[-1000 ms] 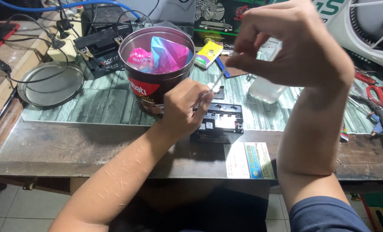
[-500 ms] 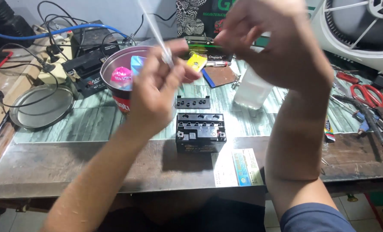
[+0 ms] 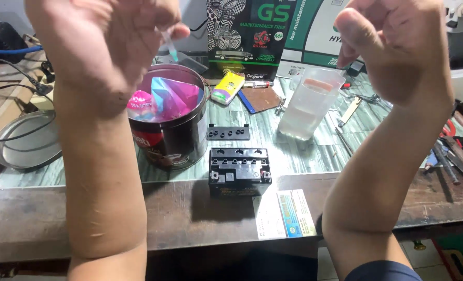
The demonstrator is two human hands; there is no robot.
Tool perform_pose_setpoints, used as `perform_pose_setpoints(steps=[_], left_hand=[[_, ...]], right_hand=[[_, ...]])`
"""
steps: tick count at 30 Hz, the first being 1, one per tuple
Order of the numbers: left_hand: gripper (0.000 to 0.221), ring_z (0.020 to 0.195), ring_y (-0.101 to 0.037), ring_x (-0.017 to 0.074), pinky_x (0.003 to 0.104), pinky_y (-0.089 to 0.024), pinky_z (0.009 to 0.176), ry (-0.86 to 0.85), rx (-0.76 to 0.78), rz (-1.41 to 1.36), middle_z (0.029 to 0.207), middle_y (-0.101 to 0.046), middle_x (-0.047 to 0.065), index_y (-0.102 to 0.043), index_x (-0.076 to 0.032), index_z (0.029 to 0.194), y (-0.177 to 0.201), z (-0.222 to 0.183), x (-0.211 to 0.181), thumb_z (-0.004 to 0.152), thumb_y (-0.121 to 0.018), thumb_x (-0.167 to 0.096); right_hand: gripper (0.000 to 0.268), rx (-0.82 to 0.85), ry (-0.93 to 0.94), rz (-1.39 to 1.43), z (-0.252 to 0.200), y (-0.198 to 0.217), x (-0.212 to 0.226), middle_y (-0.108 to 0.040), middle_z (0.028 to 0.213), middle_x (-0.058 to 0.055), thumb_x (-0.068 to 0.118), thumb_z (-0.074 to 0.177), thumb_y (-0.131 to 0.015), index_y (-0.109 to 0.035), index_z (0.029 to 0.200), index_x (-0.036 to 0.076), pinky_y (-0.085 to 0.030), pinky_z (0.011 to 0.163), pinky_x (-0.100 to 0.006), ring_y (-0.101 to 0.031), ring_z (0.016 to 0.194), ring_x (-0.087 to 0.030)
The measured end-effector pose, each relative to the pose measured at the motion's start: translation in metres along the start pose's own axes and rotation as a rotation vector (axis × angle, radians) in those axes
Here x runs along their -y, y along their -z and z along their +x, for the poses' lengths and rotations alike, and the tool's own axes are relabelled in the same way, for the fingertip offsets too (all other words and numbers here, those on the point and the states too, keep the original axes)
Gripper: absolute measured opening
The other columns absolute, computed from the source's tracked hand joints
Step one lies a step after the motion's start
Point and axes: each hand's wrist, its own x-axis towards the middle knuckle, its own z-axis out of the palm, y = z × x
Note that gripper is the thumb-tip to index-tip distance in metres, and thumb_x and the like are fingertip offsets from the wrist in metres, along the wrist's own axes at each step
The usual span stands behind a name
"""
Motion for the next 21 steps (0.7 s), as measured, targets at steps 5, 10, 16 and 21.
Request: perform_pose_setpoints(steps=[5,10,16,21], left_hand=[[0.049,0.073,-0.034,0.0067,0.044,-0.036,0.099,0.043,0.058,0.240,0.076,-0.037,-0.011,-0.042,-0.028,0.078,0.035,0.008,0.025,0.075,-0.049,-0.077],[0.048,0.058,-0.029,0.0075,0.024,-0.033,0.064,0.033,0.017,0.193,0.060,-0.027,-0.004,-0.030,-0.019,0.065,0.030,0.018,0.022,0.087,-0.035,-0.061],[0.048,0.060,-0.018,0.0085,0.029,-0.026,0.068,-0.016,0.082,0.212,0.064,-0.019,-0.007,-0.024,-0.020,0.069,0.040,0.024,0.029,0.090,-0.041,-0.059],[0.039,0.057,-0.029,0.0073,0.027,-0.038,0.066,0.133,0.116,0.231,0.058,-0.025,-0.009,-0.033,-0.023,0.068,0.051,0.022,0.035,0.089,-0.032,-0.056]], right_hand=[[0.066,0.044,0.038,-0.008,0.002,-0.010,0.008,-0.055,0.087,-0.022,0.041,0.125,-0.038,-0.035,0.159,-0.014,-0.054,0.063,-0.039,-0.059,0.065,-0.027],[0.087,0.032,-0.063,0.019,0.014,-0.010,0.004,-0.055,0.083,-0.017,0.067,0.112,-0.027,-0.054,0.125,-0.015,-0.054,0.063,-0.032,-0.065,0.067,-0.026],[0.082,0.075,-0.095,0.080,0.023,-0.024,-0.012,-0.054,0.086,-0.017,0.066,0.115,-0.028,-0.056,0.130,-0.009,-0.054,0.067,-0.033,-0.063,0.069,-0.026],[0.077,0.109,-0.070,0.045,0.025,-0.036,-0.008,-0.053,0.087,-0.017,0.059,0.121,-0.024,-0.053,0.133,-0.011,-0.053,0.067,-0.033,-0.062,0.072,-0.025]])
